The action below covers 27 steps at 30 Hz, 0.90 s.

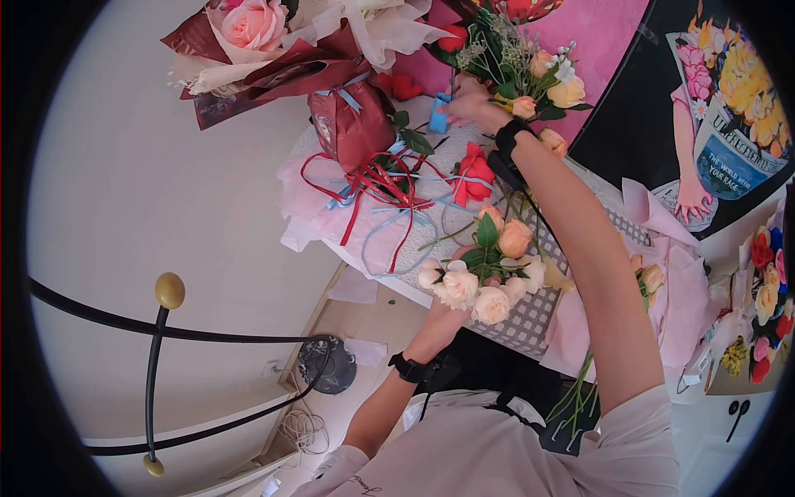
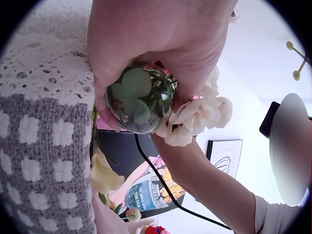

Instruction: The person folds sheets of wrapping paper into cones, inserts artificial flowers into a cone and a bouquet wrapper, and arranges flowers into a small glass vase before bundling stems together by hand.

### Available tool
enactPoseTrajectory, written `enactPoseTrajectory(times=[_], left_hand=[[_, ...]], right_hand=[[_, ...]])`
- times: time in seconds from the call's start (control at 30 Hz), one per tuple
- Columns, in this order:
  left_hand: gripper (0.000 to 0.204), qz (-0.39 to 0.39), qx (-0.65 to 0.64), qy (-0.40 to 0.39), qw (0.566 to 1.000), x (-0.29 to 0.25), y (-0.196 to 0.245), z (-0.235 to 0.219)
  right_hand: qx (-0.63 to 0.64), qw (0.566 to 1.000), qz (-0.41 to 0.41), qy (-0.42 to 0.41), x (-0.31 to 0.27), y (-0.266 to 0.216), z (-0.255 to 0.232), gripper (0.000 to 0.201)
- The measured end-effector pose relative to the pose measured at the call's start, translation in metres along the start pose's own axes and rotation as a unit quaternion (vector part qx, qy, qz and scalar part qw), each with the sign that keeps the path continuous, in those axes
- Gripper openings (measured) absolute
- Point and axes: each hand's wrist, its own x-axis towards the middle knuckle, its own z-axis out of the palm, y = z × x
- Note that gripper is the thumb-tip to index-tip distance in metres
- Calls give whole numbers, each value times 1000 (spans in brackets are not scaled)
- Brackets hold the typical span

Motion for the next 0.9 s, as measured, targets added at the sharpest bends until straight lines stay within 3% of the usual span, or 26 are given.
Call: enactPoseTrajectory(times=[0.1, 0.17, 0.3, 0.37, 0.47, 0.57, 0.73, 0.77, 0.83, 0.9], left_hand=[[53, 2, 10, -7, 1000, 1, -1, -3], [53, -2, 18, -9, 1000, 3, -6, -6], [52, 14, 29, -6, 999, 4, -4, -3], [51, 0, 49, 5, 999, 4, -4, -2], [50, 4, 42, -2, 999, 3, -6, -4], [49, -7, 47, 9, 999, 2, -4, -3], [47, 48, 19, -24, 998, 7, -20, -15], [47, 47, 19, -24, 998, 7, -25, -20], [67, -12, -5, 2, 1000, 7, -28, -24], [66, -10, -6, 3, 1000, 4, -21, -19]], right_hand=[[-75, 997, -7, -10, 2, 5, -4, 56], [-146, 974, -131, 115, -3, 15, -1, 67], [-100, 991, -82, 41, -7, 18, -12, 65], [-174, 981, -66, 49, -2, 21, -14, 53], [-151, 985, -41, 75, -1, 20, -12, 47], [-147, 980, -30, 129, -5, 19, -4, 47], [-184, 971, -38, 147, 20, 33, 3, 58], [-207, 963, -59, 163, 25, 37, 4, 59], [-211, 962, -58, 162, 32, 40, 4, 60], [-215, 961, -57, 162, 32, 40, 3, 62]])
